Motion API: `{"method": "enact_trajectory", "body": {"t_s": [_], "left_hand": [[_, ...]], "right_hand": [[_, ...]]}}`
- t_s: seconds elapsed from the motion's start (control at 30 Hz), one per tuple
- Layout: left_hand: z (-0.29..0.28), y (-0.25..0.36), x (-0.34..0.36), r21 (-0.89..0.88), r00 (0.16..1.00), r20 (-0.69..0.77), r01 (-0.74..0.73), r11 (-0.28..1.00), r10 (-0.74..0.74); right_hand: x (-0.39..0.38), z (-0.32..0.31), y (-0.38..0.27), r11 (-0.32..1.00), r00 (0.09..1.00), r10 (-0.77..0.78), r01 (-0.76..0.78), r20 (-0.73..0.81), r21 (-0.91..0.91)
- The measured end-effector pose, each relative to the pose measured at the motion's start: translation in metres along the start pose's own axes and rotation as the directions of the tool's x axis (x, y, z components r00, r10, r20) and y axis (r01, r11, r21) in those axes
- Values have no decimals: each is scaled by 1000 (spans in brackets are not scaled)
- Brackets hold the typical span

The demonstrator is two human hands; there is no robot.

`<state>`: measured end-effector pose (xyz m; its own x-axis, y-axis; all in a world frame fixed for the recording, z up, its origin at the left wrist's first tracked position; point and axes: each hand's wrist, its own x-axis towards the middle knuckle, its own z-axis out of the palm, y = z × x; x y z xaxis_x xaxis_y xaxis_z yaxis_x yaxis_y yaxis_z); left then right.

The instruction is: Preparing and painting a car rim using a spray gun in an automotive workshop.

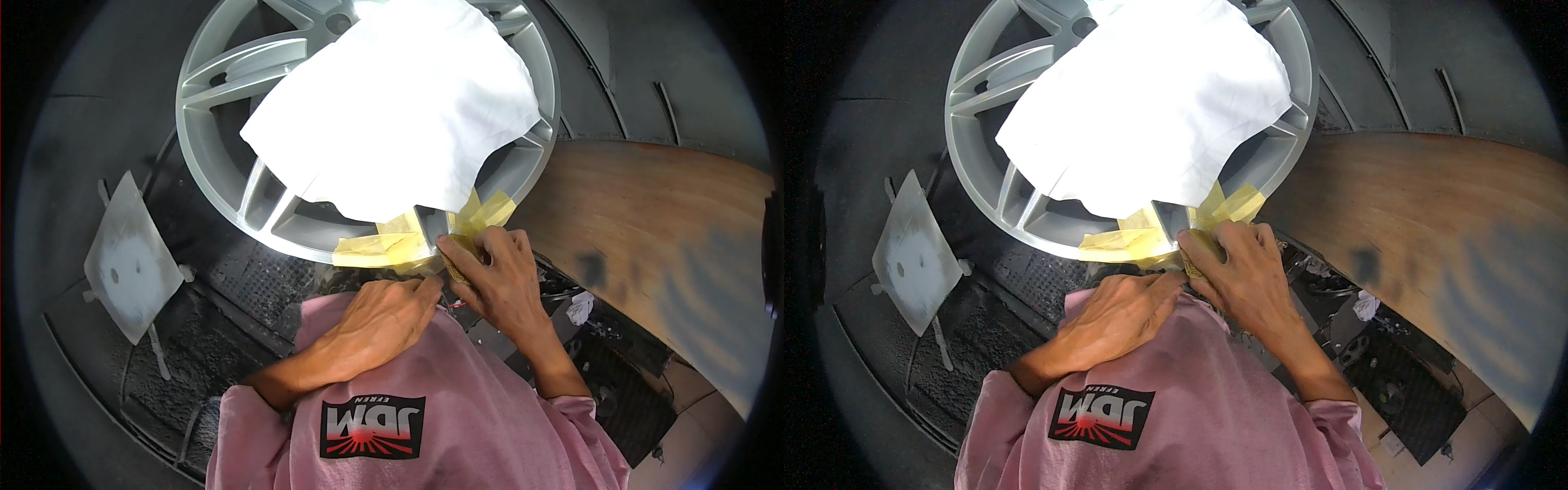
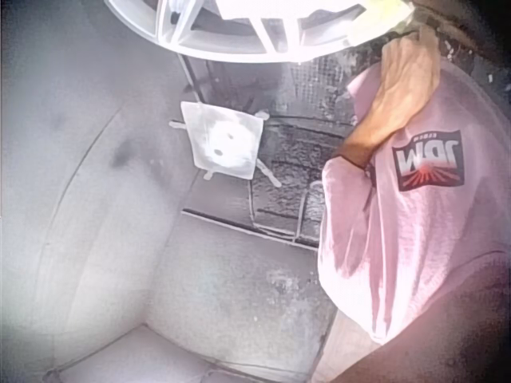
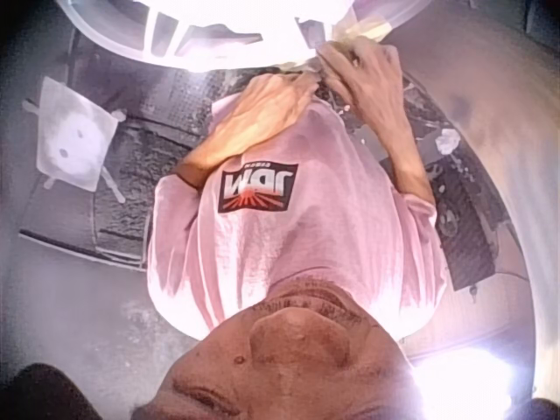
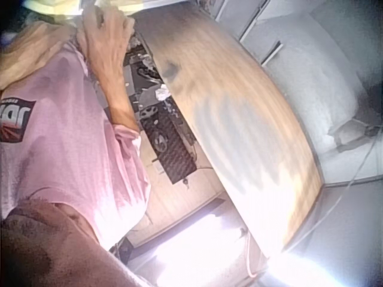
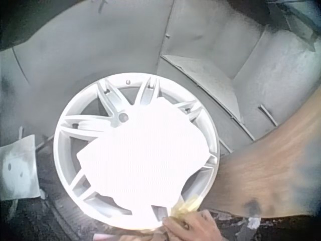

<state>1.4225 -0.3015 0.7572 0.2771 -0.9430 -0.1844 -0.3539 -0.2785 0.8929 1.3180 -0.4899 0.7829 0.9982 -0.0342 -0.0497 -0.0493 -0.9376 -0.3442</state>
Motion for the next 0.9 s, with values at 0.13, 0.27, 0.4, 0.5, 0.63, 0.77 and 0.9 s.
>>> {"method": "enact_trajectory", "body": {"t_s": [0.13,0.27,0.4,0.5,0.63,0.77,0.9], "left_hand": [[2,-2,-1,12,999,-49,-21,1000,22],[2,-3,-1,-6,998,-54,-36,999,35],[1,-2,0,-11,999,-33,-18,1000,18],[3,-4,0,-10,999,-31,-15,1000,15],[3,-4,1,-8,1000,-14,-19,1000,19],[5,-7,0,-8,999,-33,-21,1000,21],[3,-7,-1,-18,999,-30,-15,1000,15]], "right_hand": [[-5,-1,0,1000,999,-2,3,36,-14],[-3,0,-1,1000,999,20,-20,47,-4],[-7,2,0,1000,1000,1,-1,28,-5],[-5,1,0,1000,999,16,-15,33,-10],[-3,4,-2,1000,999,15,-15,38,5],[0,4,-2,1000,999,13,-13,-30,-1],[-4,0,-4,1000,999,26,-26,47,4]]}}
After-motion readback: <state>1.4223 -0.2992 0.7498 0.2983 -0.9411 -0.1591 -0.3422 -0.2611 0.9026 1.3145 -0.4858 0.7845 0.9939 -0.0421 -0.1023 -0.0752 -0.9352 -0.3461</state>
